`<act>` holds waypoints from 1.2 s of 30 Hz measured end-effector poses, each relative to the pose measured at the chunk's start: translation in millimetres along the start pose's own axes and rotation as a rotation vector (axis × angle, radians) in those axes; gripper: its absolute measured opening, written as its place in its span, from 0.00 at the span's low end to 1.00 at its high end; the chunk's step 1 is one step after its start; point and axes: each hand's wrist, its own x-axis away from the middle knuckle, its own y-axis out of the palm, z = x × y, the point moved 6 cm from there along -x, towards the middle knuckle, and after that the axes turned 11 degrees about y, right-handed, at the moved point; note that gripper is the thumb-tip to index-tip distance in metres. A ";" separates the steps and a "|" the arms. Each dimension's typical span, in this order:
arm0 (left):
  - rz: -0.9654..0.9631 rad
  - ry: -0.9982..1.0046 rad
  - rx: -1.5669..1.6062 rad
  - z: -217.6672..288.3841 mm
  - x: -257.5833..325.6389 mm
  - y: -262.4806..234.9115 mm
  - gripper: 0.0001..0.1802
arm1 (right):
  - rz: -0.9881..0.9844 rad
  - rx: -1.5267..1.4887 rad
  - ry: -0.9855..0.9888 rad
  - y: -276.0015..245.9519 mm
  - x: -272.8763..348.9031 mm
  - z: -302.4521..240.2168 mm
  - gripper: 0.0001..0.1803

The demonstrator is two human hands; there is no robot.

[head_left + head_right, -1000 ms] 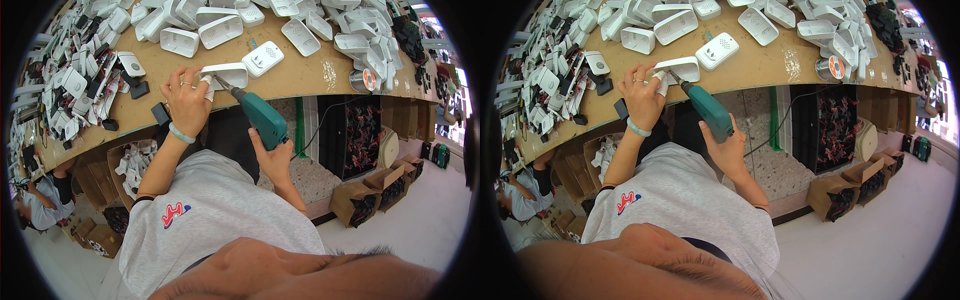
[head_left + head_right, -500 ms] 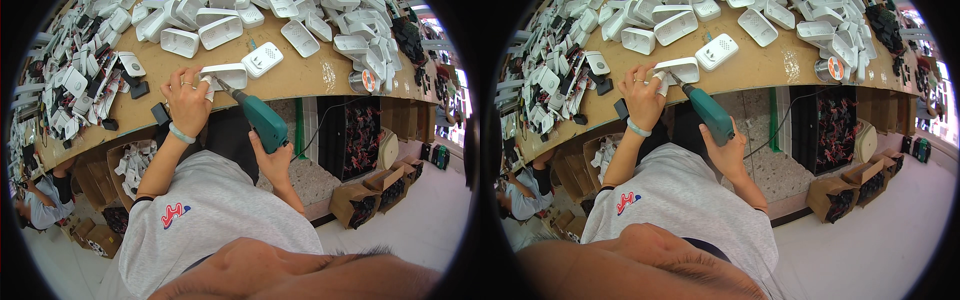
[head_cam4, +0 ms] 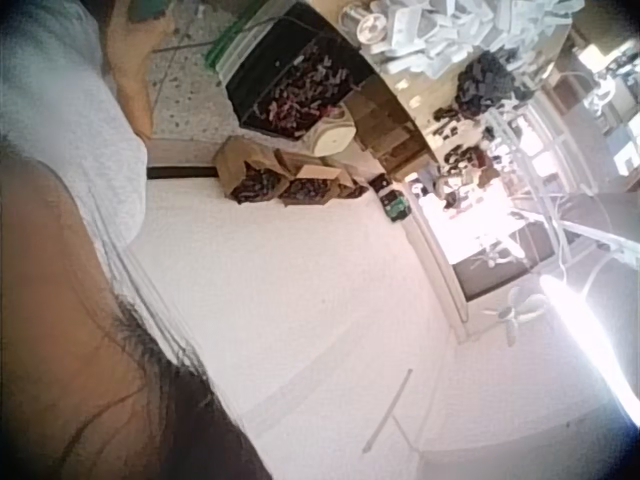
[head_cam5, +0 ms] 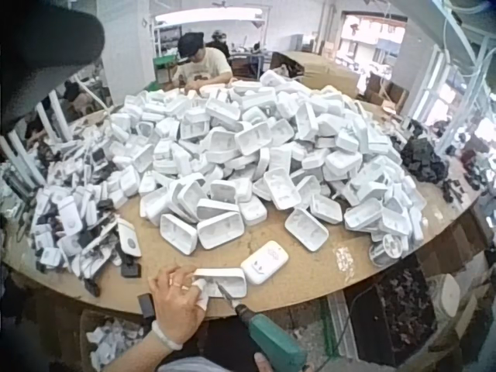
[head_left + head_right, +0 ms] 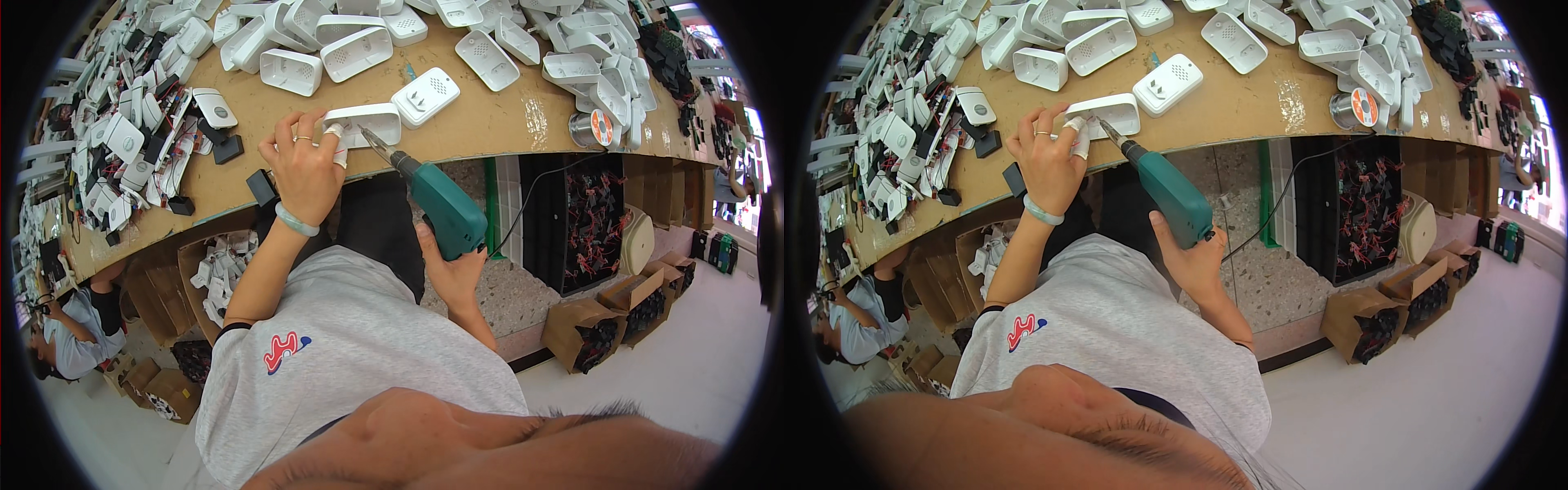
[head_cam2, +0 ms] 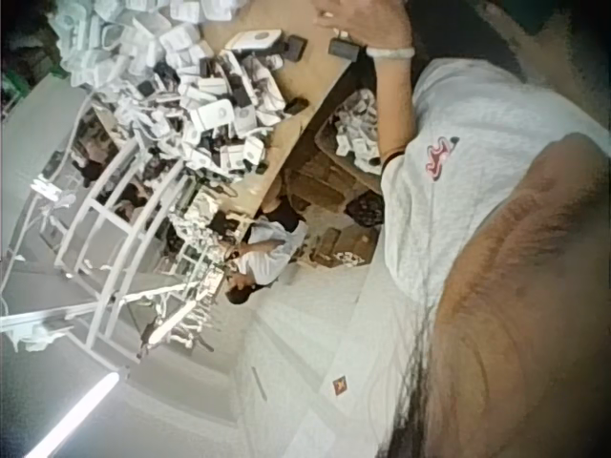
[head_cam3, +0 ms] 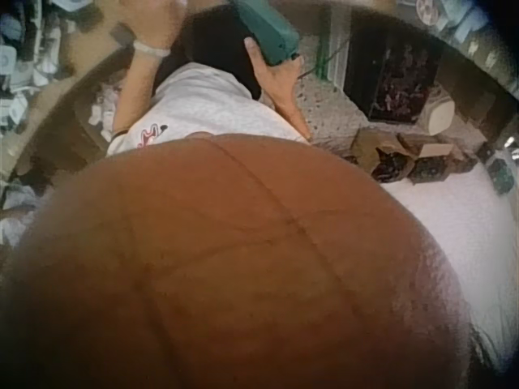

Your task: The person assembles electronic devices by placing components into plastic casings and soldering them using a soldering gun.

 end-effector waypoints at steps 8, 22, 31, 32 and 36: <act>0.242 0.016 0.117 -0.2 15.2 -21.6 0.16 | -0.012 -0.064 0.025 -3.6 1.5 0.6 0.13; 0.215 0.048 0.220 -7.7 13.6 -11.9 0.17 | -0.013 -0.020 0.050 0.1 -0.5 -2.8 0.12; 0.135 0.030 0.020 2.8 2.4 -6.4 0.14 | -0.026 -0.018 0.040 6.6 -6.7 2.5 0.14; 0.163 0.026 -0.046 5.5 1.0 -7.8 0.13 | -0.024 -0.020 0.016 7.9 -7.7 2.3 0.15; 0.125 0.054 -0.063 3.4 -3.6 1.3 0.13 | -0.029 0.030 0.010 11.8 -11.7 3.0 0.16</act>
